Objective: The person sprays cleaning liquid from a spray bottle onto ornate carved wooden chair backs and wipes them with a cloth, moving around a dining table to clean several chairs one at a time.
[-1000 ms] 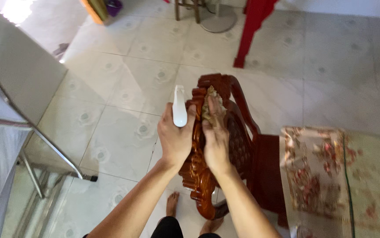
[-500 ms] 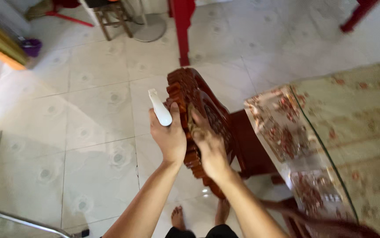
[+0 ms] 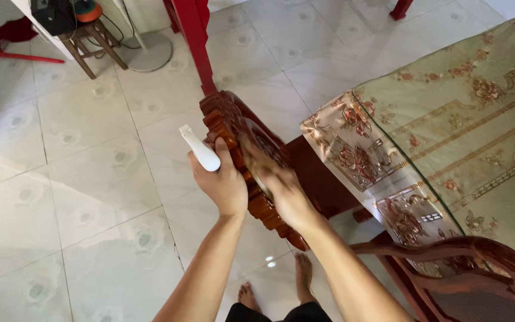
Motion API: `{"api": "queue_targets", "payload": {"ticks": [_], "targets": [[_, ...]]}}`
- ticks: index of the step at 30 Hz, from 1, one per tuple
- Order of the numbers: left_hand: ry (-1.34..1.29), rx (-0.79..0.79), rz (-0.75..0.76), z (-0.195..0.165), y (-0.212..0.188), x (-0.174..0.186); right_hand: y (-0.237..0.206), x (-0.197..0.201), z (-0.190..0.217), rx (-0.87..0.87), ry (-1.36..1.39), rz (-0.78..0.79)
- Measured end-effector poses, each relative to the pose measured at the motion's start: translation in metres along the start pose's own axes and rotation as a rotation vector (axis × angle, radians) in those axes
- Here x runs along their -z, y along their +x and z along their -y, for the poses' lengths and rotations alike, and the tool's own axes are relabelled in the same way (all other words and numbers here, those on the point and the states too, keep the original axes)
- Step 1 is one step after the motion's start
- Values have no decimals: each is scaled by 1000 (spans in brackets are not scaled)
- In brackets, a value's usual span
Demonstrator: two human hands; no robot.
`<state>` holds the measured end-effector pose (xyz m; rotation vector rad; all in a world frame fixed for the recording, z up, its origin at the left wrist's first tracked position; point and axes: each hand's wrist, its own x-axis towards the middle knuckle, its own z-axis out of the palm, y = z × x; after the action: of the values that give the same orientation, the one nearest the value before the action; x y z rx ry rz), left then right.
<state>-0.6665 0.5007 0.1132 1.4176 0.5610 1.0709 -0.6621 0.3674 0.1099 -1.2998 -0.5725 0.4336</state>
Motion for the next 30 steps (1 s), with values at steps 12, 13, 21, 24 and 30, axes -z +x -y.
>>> {"api": "queue_targets", "payload": {"ticks": [12, 13, 21, 24, 30], "targets": [[46, 53, -2, -7, 0, 0, -54, 13, -2, -71, -12, -24], [78, 64, -15, -9, -1, 0, -45, 8, -2, -79, -23, -36], [78, 100, 14, -11, -2, -1, -81, 25, -25, 20, -215, 12], [96, 84, 3, -9, -2, -2, -103, 44, -38, -16, -312, -13], [116, 11, 2, -3, -2, -3, -38, 54, -64, -65, -361, -15]]}}
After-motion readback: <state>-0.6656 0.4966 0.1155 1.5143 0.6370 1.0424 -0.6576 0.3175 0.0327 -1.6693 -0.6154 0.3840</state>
